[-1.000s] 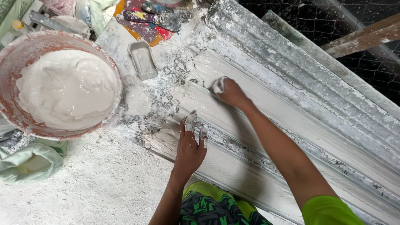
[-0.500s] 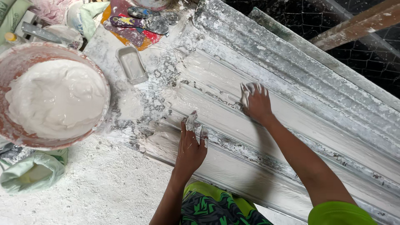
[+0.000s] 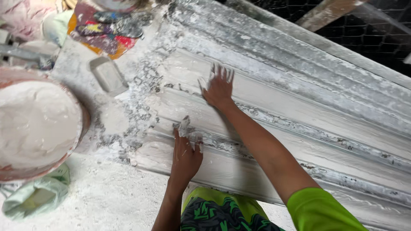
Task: The person spreads white plaster paste by hand over long corrugated metal mold sheets, working the paste into the grooves with their fingers. They then mix more paste in a large bowl and use a plastic pot to scoop and pour paste onto the molds.
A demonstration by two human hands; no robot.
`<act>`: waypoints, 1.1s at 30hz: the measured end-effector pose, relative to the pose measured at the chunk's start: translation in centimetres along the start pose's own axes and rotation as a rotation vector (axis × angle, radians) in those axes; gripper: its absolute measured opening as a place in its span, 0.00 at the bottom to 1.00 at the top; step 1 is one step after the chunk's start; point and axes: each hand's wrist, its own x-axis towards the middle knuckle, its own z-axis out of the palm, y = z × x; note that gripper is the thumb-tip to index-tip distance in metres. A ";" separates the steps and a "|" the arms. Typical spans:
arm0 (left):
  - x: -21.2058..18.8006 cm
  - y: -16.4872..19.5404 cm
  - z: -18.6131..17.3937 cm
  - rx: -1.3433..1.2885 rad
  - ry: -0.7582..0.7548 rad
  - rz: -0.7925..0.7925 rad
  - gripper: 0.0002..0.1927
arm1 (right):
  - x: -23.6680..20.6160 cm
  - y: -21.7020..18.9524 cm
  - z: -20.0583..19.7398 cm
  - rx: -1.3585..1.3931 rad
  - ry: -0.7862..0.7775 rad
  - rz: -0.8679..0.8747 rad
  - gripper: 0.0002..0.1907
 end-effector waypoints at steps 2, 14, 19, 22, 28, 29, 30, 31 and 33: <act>-0.3 -0.6 0.7 -0.065 0.042 0.038 0.33 | -2.1 5.2 1.1 0.042 -0.007 0.047 0.48; -0.6 7.4 6.7 0.143 -0.089 0.295 0.16 | -17.7 41.4 -1.7 0.672 0.488 0.319 0.17; -3.0 16.2 11.2 -0.079 -0.166 -0.036 0.35 | -13.7 45.1 -0.6 1.497 0.799 1.007 0.30; -6.1 20.1 16.2 -0.073 -0.136 0.004 0.36 | -13.6 47.5 0.4 1.651 0.756 0.975 0.33; -13.2 23.4 27.5 0.013 -0.055 0.063 0.32 | -20.2 57.0 0.9 0.892 0.355 0.367 0.25; -13.6 23.6 29.0 0.049 -0.075 0.099 0.31 | -21.2 58.2 0.5 0.692 0.307 0.278 0.23; -14.0 23.8 30.2 0.076 -0.088 0.102 0.34 | -22.1 59.1 0.2 0.531 0.268 0.199 0.21; -14.6 24.1 31.3 0.102 -0.103 0.098 0.37 | -22.7 59.9 -0.1 0.423 0.240 0.139 0.20; -15.5 24.4 33.1 0.111 -0.116 0.081 0.40 | -23.1 60.8 0.0 0.308 0.221 0.042 0.14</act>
